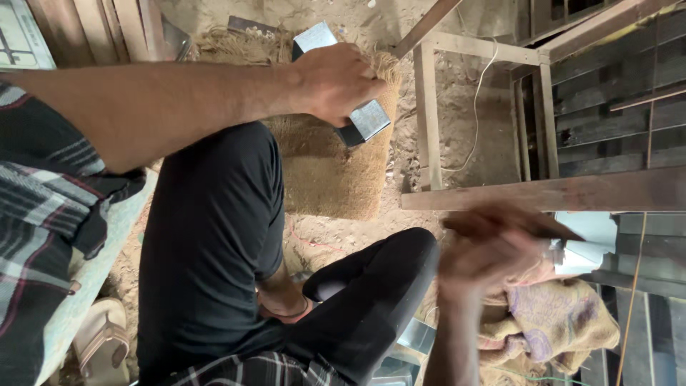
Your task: The person sits on the floor and repeatedly strikes a small rectangular metal box with a hammer. They hold the metal piece in their left hand and use the hammer in their right hand to hit the edges and corners, occasionally rotating the piece to access different sides.
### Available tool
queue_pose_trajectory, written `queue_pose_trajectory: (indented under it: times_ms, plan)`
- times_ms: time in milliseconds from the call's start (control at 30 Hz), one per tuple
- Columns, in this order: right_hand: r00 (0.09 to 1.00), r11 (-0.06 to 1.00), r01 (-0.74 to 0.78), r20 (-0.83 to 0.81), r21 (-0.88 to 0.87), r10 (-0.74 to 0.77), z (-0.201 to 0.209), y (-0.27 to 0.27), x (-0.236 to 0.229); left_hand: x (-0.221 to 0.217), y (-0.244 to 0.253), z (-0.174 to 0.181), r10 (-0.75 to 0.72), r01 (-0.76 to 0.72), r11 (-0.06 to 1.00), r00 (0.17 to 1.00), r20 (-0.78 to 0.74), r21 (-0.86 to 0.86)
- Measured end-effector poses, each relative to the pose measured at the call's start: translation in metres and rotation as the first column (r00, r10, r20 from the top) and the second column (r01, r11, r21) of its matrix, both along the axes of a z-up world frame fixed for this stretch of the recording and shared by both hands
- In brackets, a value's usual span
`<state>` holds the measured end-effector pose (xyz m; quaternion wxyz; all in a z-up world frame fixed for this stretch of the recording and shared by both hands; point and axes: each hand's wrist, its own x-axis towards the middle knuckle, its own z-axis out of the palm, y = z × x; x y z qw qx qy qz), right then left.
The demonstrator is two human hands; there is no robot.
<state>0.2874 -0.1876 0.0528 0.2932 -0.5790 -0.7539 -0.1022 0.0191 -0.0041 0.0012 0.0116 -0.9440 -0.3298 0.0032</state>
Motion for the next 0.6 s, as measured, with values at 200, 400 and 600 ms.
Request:
queue_pose_trajectory:
  times_ms: [200,400,600]
  plan:
    - [0.977,0.906,-0.172,-0.187,-0.386,0.105,-0.018,-0.04,-0.022,-0.001,0.002,-0.011,-0.077,0.065,0.989,0.993,0.092,0.133]
    - [0.975,0.87,-0.002,-0.193,-0.493,-0.107,0.002,-0.038,-0.012,-0.001,-0.002,-0.005,-0.053,0.044,0.997,0.987,0.153,0.061]
    - [0.89,0.902,-0.128,-0.353,0.413,0.288,0.016,-0.027,0.014,0.0,-0.01,0.004,0.013,-0.016,0.999,0.998,0.066,0.043]
